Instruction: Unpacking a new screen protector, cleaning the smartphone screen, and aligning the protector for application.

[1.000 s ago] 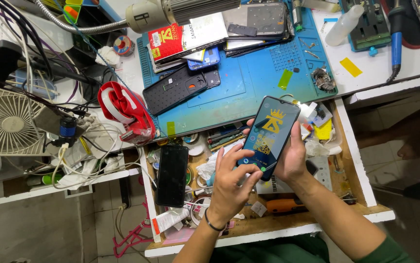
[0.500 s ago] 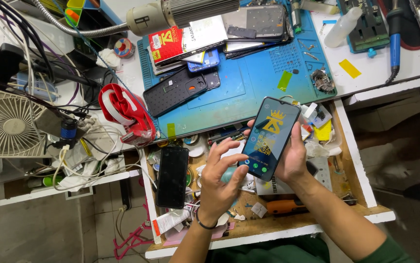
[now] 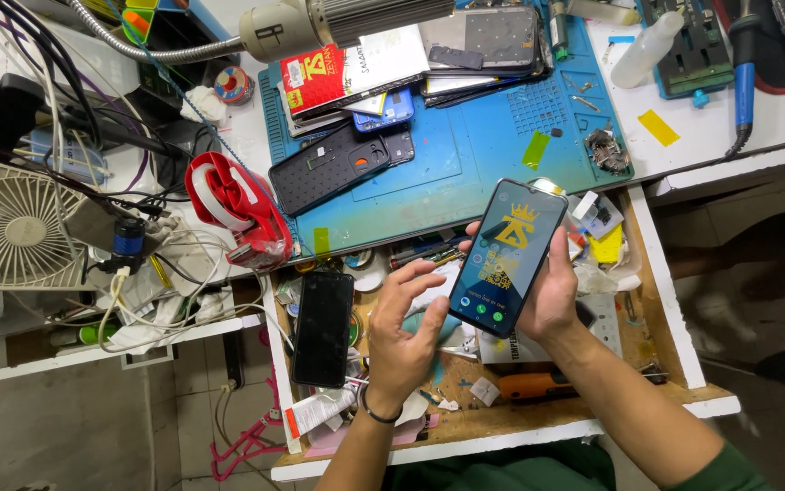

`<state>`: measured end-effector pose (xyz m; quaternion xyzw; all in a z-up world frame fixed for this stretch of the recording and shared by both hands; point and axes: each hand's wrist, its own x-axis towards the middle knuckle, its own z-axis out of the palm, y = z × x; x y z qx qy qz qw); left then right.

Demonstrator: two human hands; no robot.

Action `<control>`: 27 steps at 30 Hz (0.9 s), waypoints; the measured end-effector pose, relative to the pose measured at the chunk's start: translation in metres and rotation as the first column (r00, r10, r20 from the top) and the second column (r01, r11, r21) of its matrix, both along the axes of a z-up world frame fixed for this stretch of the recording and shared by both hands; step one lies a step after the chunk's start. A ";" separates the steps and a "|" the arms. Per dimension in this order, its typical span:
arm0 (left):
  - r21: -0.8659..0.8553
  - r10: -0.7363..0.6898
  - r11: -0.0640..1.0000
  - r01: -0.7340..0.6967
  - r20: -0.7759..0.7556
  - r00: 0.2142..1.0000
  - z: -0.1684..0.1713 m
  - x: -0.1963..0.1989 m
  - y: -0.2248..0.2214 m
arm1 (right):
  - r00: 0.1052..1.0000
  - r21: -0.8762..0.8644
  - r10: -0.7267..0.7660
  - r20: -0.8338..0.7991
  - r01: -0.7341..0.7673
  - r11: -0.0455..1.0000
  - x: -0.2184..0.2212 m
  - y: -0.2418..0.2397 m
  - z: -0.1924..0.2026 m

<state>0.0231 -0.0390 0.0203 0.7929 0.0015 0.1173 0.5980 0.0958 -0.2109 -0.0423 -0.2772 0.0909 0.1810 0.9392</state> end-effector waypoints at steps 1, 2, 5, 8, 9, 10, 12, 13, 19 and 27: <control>0.000 -0.001 1.000 0.001 0.000 1.000 -0.001 0.001 -0.002 | 1.000 0.000 -0.001 0.000 0.001 1.000 0.001 0.000 0.001; -0.006 -0.015 1.000 0.015 -0.014 1.000 -0.003 0.001 -0.004 | 1.000 -0.007 0.003 0.000 -0.003 1.000 0.001 0.000 0.001; -0.017 -0.039 0.999 0.039 -0.038 0.999 -0.004 0.003 -0.006 | 1.000 -0.016 0.005 0.002 -0.005 1.000 0.001 0.000 0.002; -0.010 -0.056 0.998 0.056 -0.054 0.997 -0.004 0.003 -0.006 | 1.000 -0.006 -0.002 0.005 0.002 1.000 0.000 0.000 0.001; 0.001 -0.063 0.998 0.064 -0.059 0.996 -0.004 0.003 -0.006 | 1.000 0.006 -0.006 0.007 0.006 1.000 0.000 0.000 0.001; 0.001 -0.065 0.998 0.065 -0.060 0.996 -0.005 0.004 -0.005 | 1.000 0.007 -0.008 0.006 0.008 1.000 0.000 -0.001 0.000; 0.000 -0.083 0.997 0.083 -0.078 0.993 -0.007 0.004 -0.005 | 1.000 0.001 -0.014 0.009 0.014 1.000 0.000 -0.001 0.000; 0.000 -0.084 0.996 0.084 -0.078 0.993 -0.007 0.004 -0.008 | 1.000 0.001 -0.015 0.009 0.015 1.000 0.000 0.000 0.002; -0.145 -0.150 0.981 0.127 -0.160 0.976 -0.018 -0.001 -0.029 | 0.999 0.004 -0.028 0.024 0.028 1.000 -0.002 0.003 0.005; -0.161 -0.180 0.975 0.151 -0.191 0.965 -0.033 0.001 -0.037 | 0.992 -0.028 -0.126 -0.014 0.126 0.992 -0.003 0.002 0.002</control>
